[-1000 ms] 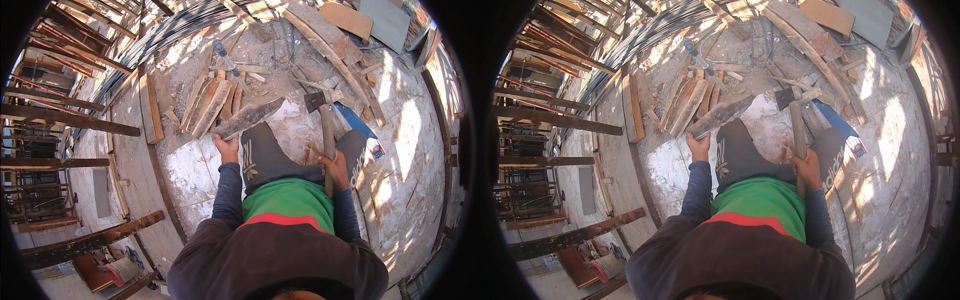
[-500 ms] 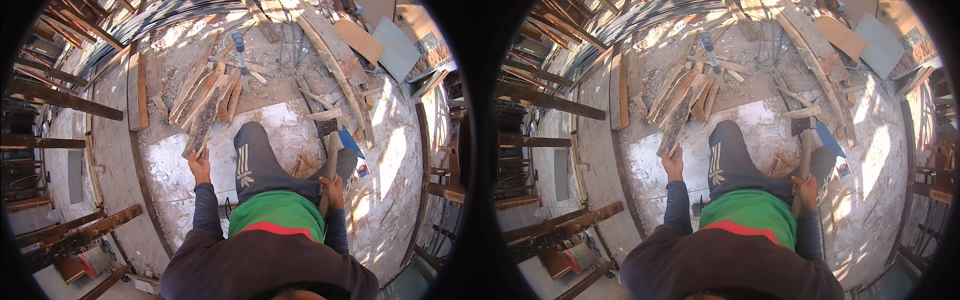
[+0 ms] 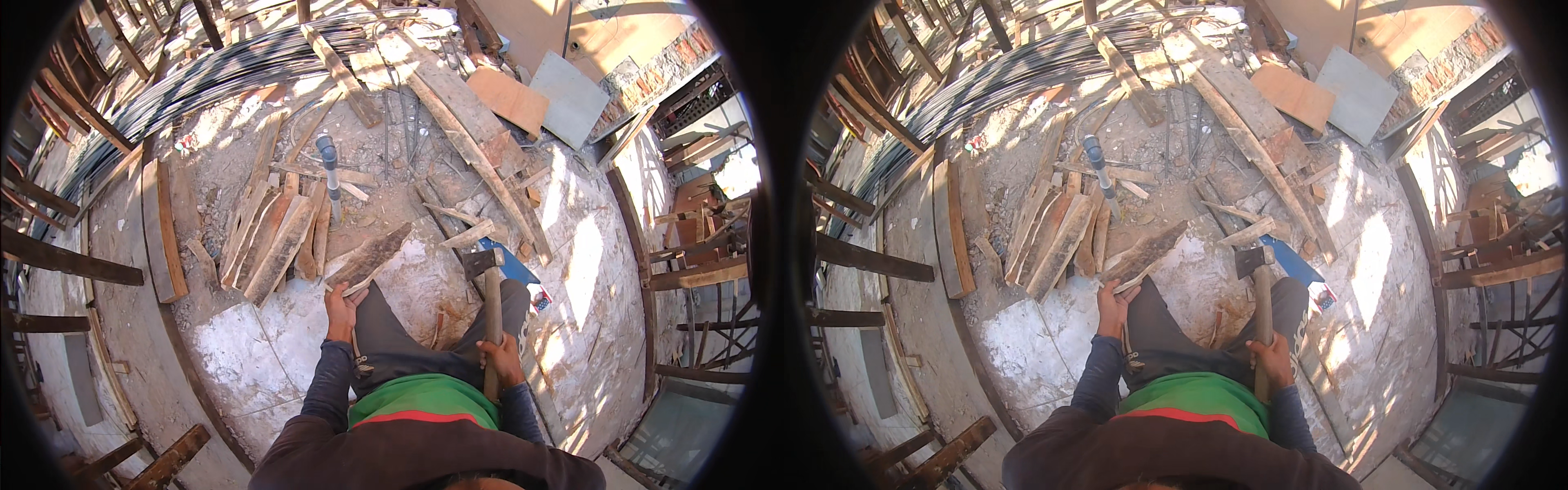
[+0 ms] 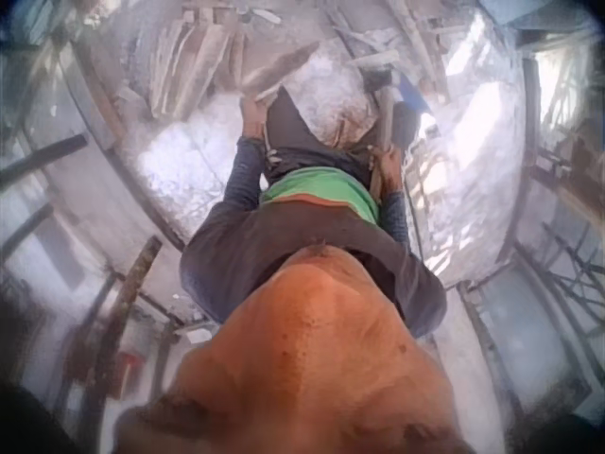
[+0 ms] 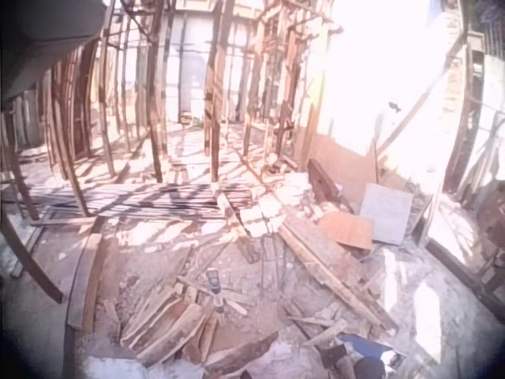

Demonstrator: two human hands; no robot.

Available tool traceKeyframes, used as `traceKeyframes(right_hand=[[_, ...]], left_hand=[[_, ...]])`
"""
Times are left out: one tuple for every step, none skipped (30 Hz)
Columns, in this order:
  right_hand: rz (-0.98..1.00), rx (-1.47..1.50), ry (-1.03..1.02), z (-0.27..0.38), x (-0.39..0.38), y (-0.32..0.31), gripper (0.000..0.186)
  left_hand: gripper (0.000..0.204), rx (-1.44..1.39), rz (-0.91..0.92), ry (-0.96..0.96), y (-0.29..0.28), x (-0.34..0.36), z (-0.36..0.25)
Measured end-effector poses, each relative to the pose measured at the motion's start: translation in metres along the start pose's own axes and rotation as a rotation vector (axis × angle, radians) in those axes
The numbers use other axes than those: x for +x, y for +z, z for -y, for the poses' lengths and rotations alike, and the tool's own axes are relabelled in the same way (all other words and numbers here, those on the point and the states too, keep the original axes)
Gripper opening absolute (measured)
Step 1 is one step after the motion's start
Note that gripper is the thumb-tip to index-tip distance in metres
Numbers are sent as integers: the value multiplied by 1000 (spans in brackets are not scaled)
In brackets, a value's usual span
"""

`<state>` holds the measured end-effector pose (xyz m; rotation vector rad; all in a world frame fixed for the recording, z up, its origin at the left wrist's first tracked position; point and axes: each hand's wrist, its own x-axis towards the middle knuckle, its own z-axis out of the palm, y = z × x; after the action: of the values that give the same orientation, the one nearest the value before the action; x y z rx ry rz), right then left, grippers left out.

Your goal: The person sits on the floor and uses a hand saw to cut a piece of wood. After cutting, the person uses a hammer to break the wood into smaller pieces.

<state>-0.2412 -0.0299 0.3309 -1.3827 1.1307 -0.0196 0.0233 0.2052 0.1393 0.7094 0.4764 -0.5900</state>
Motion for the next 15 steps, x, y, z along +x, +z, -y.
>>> traceKeyframes(right_hand=[[-20,-3,-11,5,-3,-3,15],[-21,-7,-20,9,-4,-2,15],[-4,-6,-23,11,0,3,15],[-41,49,-23,13,-2,6,16],[-48,66,-22,16,-2,16,16],[-50,64,-18,21,1,20,16],[-65,63,-18,25,4,21,16],[-96,41,-23,29,4,25,18],[-103,42,-28,29,4,25,20],[-99,55,-28,22,7,21,21],[-106,72,-19,16,9,21,23],[-147,60,2,15,9,27,25],[-209,46,17,18,6,29,27],[-181,0,23,19,9,26,29],[-184,-26,34,18,14,25,30]], left_hand=[[36,-15,53,40,37,25,12],[34,-133,120,-28,75,64,20],[31,-187,324,63,124,96,25],[59,-200,559,-52,199,88,12],[84,-242,740,-162,243,97,-3],[107,-230,776,-211,274,100,-10],[112,-64,830,-205,299,76,-15],[108,79,875,-180,302,66,-17],[105,228,909,-159,294,59,-19],[97,355,969,-119,272,52,-21],[90,486,1026,-101,244,44,-21],[84,490,998,-115,207,40,-35],[78,486,989,-138,168,30,-55],[73,478,991,-159,131,20,-80],[66,433,865,-63,94,11,-109]])
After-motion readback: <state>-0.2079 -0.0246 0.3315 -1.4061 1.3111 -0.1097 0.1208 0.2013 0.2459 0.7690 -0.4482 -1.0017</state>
